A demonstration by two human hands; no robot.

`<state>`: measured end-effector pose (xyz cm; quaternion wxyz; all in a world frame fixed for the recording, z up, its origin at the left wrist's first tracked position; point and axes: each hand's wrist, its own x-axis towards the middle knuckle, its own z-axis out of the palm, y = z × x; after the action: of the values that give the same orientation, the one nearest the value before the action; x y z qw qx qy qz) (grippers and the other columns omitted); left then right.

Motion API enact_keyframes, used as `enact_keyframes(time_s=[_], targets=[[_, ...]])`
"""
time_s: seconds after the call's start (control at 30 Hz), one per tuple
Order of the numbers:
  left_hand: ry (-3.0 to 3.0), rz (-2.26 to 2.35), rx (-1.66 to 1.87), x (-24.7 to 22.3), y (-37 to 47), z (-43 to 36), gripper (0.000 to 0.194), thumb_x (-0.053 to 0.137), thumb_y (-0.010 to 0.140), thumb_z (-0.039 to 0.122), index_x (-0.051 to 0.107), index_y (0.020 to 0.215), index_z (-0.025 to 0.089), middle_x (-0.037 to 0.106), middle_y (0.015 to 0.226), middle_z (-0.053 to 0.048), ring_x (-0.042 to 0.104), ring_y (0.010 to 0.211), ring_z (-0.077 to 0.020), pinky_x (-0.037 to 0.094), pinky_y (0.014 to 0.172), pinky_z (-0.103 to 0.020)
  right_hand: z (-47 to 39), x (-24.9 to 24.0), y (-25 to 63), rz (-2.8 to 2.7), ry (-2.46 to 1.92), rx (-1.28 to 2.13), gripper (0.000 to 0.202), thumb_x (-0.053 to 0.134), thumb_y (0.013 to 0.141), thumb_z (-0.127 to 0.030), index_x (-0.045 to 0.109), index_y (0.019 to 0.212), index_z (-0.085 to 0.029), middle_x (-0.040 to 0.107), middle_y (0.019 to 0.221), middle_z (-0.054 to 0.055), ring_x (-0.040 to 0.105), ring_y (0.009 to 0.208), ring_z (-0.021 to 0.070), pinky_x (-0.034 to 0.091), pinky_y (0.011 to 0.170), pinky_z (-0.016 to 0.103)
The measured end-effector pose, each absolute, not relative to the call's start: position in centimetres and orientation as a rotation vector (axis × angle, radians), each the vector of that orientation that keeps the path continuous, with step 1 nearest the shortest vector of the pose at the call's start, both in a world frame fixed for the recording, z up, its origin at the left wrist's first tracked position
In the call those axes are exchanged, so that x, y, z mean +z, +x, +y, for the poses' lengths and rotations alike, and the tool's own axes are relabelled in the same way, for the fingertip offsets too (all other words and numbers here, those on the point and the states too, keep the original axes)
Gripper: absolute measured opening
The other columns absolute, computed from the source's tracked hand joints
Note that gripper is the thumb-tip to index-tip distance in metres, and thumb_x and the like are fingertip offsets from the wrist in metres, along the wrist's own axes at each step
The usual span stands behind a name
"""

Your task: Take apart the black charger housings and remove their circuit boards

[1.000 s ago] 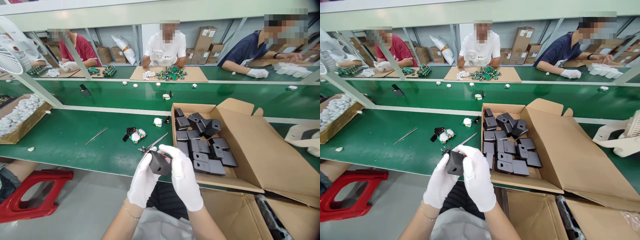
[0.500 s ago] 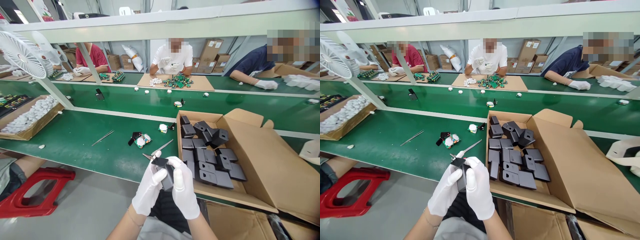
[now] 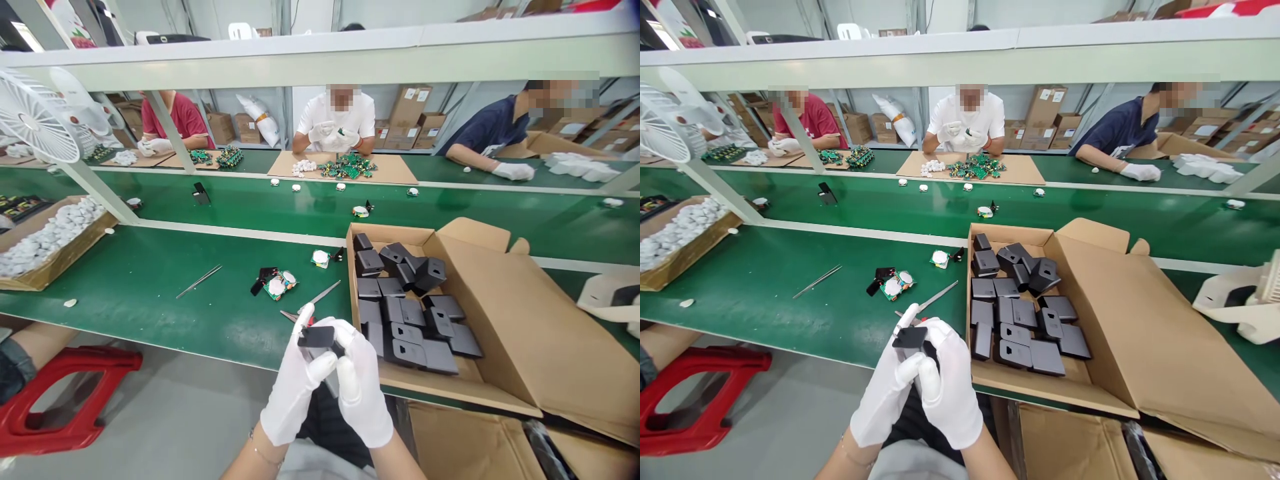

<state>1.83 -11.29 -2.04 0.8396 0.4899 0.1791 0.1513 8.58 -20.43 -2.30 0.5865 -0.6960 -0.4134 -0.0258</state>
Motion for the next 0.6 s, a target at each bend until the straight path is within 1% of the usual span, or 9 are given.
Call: enact_keyframes(time_s=[0.17, 0.27, 0.4, 0.47, 0.53, 0.6], targets=[[1.026, 0.366, 0.298, -1.92, 1.85, -11.35, 0.101, 0.08, 0.071, 0.042, 0.023, 0.15, 0.017, 0.041, 0.15, -0.014, 0.042, 0.135, -0.0298, 0.031, 0.115, -0.039, -20.38, -2.48, 8.47, -0.968, -1.569, -0.063, 0.04, 0.027, 0.098, -0.037, 0.059, 0.114, -0.019, 0.062, 0.11, 0.013, 0.062, 0.104, 0.0268, 0.053, 0.086, 0.044], [0.992, 0.354, 0.314, -1.75, 1.8, -11.43, 0.098, 0.081, 0.072, 0.044, 0.028, 0.149, 0.017, 0.043, 0.148, -0.013, 0.042, 0.136, -0.03, 0.031, 0.115, -0.039, -20.21, -2.5, 8.59, -0.981, -1.569, -0.084, 0.042, 0.025, 0.099, -0.039, 0.059, 0.115, -0.018, 0.062, 0.11, 0.013, 0.062, 0.103, 0.0272, 0.053, 0.084, 0.044], [0.891, 0.386, 0.339, -1.96, 1.22, -11.61, 0.074, 0.076, 0.08, 0.039, 0.042, 0.143, 0.02, 0.051, 0.143, -0.01, 0.045, 0.134, -0.0272, 0.034, 0.114, -0.036, -19.72, -2.62, 8.71, -1.008, -1.571, -0.114, 0.036, 0.029, 0.099, -0.034, 0.06, 0.11, -0.021, 0.064, 0.1, 0.009, 0.063, 0.091, 0.0233, 0.054, 0.076, 0.04], [0.793, 0.377, 0.335, -2.24, 1.06, -11.66, 0.06, 0.073, 0.083, 0.034, 0.05, 0.138, 0.022, 0.055, 0.14, -0.008, 0.047, 0.132, -0.0264, 0.037, 0.113, -0.036, -19.53, -2.79, 8.79, -1.01, -1.6, -0.118, 0.036, 0.03, 0.099, -0.035, 0.062, 0.107, -0.021, 0.065, 0.098, 0.01, 0.063, 0.089, 0.0239, 0.053, 0.075, 0.041], [0.633, 0.391, 0.312, -2.38, 1.28, -11.61, 0.045, 0.068, 0.087, 0.03, 0.057, 0.13, 0.022, 0.061, 0.132, -0.007, 0.052, 0.128, -0.0255, 0.041, 0.11, -0.037, -19.52, -2.89, 8.99, -0.99, -1.649, -0.128, 0.038, 0.031, 0.099, -0.038, 0.063, 0.11, -0.019, 0.066, 0.104, 0.012, 0.063, 0.095, 0.0266, 0.052, 0.079, 0.044], [0.42, 0.437, 0.269, -2.12, 1.87, -11.45, 0.031, 0.062, 0.092, 0.032, 0.063, 0.12, 0.019, 0.066, 0.121, -0.008, 0.059, 0.119, -0.0233, 0.045, 0.106, -0.036, -19.74, -2.78, 9.36, -0.959, -1.687, -0.102, 0.044, 0.028, 0.101, -0.041, 0.06, 0.122, -0.019, 0.065, 0.116, 0.013, 0.061, 0.107, 0.0285, 0.05, 0.089, 0.048]])
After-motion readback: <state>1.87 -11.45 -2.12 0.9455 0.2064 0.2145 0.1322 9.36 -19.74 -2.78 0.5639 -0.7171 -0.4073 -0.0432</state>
